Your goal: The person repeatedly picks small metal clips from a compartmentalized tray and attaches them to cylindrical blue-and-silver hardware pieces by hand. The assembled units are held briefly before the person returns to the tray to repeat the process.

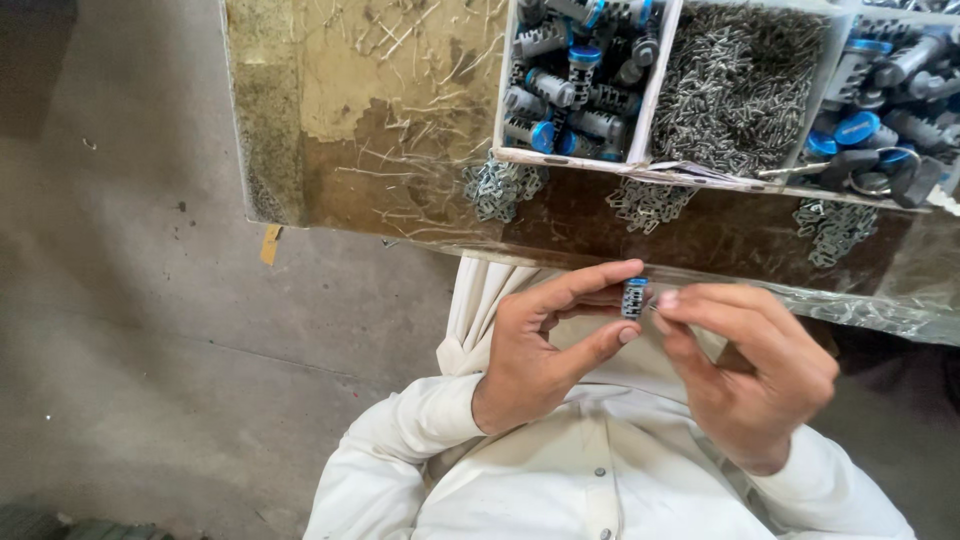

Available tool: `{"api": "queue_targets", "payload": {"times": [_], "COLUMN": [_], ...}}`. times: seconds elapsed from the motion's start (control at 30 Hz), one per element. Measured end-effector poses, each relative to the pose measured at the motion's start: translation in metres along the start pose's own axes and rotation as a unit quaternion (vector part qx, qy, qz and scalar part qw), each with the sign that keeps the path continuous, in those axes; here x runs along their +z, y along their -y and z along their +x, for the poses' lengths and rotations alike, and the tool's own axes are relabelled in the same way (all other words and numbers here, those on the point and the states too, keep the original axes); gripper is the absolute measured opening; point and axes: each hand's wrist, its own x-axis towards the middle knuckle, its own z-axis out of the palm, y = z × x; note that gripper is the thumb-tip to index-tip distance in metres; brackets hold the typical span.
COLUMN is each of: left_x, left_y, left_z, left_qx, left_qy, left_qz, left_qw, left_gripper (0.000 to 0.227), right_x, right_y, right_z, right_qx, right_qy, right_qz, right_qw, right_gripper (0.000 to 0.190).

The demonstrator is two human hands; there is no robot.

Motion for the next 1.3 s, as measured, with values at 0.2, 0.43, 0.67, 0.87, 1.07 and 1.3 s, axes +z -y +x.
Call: {"api": "queue_targets", "payload": {"times": [0.2, 0.43, 0.67, 0.87, 1.07, 1.3], "left_x": [0.001, -0.001, 0.003, 0.007, 0.015, 0.020], "left_y": [-0.001, 0.001, 0.011, 0.014, 0.012, 0.016], "left_z": [0.000, 0.000, 0.001, 0.005, 0.005, 0.007], "left_qx": [-0.003, 0.000, -0.054, -0.052, -0.053, -0.053], "left_qy": [0.002, -0.002, 0.013, 0.038, 0.055, 0.056], "left_qz": [0.018, 0.034, -0.053, -0.042, -0.032, -0.029], "left_qw": [1.000, 0.999, 0.997, 0.997, 0.997, 0.997], "left_gripper": [0.046, 0.048, 0.050, 0.049, 0.048, 0.048], "right_x": [-0.002, -0.001, -0.022, -0.048, -0.045, -0.045], "right_y": [0.009, 0.022, -0.011, -0.048, -0.049, -0.043], "right_z": [0.010, 0.016, -0.007, -0.030, -0.035, -0.023], "right_qx": [-0.018, -0.079, -0.048, -0.037, -0.047, -0.086], "right_qy": [0.022, 0.034, -0.045, -0.114, -0.095, -0.072], "right_qz": [-0.012, -0.078, -0.147, -0.315, -0.299, -0.231], "right_qw": [1.000, 0.993, 0.987, 0.942, 0.948, 0.966], "right_gripper": [0.017, 0.020, 0.014, 0.021, 0.020, 0.013]}}
